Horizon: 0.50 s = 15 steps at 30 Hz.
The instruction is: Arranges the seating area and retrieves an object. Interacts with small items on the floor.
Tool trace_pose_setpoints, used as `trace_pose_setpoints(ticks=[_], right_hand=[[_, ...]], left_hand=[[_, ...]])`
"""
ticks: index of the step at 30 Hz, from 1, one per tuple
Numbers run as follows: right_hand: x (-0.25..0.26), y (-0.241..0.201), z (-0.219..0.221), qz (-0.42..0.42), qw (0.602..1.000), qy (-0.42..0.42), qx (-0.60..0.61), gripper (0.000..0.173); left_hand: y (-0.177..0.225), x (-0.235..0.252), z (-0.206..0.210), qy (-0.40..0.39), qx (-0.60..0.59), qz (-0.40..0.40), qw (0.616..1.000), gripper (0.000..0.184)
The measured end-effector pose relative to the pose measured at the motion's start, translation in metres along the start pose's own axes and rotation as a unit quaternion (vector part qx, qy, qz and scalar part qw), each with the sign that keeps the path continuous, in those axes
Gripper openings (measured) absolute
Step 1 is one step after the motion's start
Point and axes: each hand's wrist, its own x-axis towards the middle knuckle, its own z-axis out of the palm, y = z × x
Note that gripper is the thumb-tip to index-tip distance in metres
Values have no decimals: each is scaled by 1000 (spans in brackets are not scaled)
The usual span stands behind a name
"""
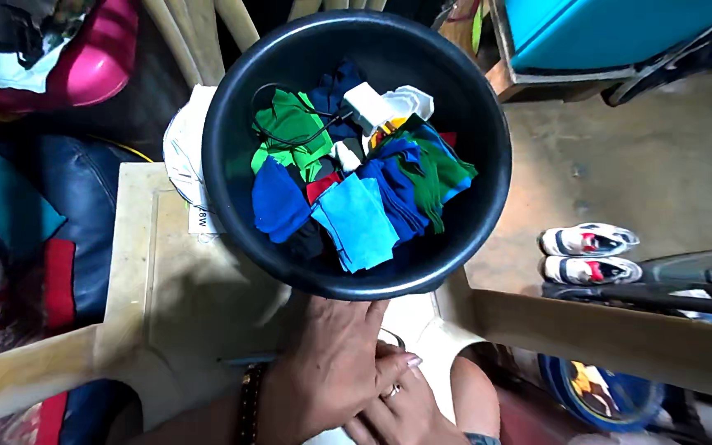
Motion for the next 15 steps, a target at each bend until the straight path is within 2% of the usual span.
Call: trace_pose_setpoints(ticks=[2,5,8,10,12,15], right_hand=[[6,-4,-3,-2,1000,-1,-16,32],[8,-9,-7,-9,999,-10,-35,37],[3,-7,-4,-26,999,4,-33,37],[0,-6,-2,-23,998,44,-27,39],[-8,-3,-4,12,998,58,-6,40],[14,14,-17,29,998,48,-18,41]], left_hand=[[0,-4,-2,-19,2,7,1000,72],[2,-16,3,43,50,38,997,75],[13,-45,-1,130,61,78,987,69],[28,-78,-10,174,56,85,979,61],[42,-126,-23,198,38,55,978,55],[37,-208,-26,284,-40,-20,958,67]])
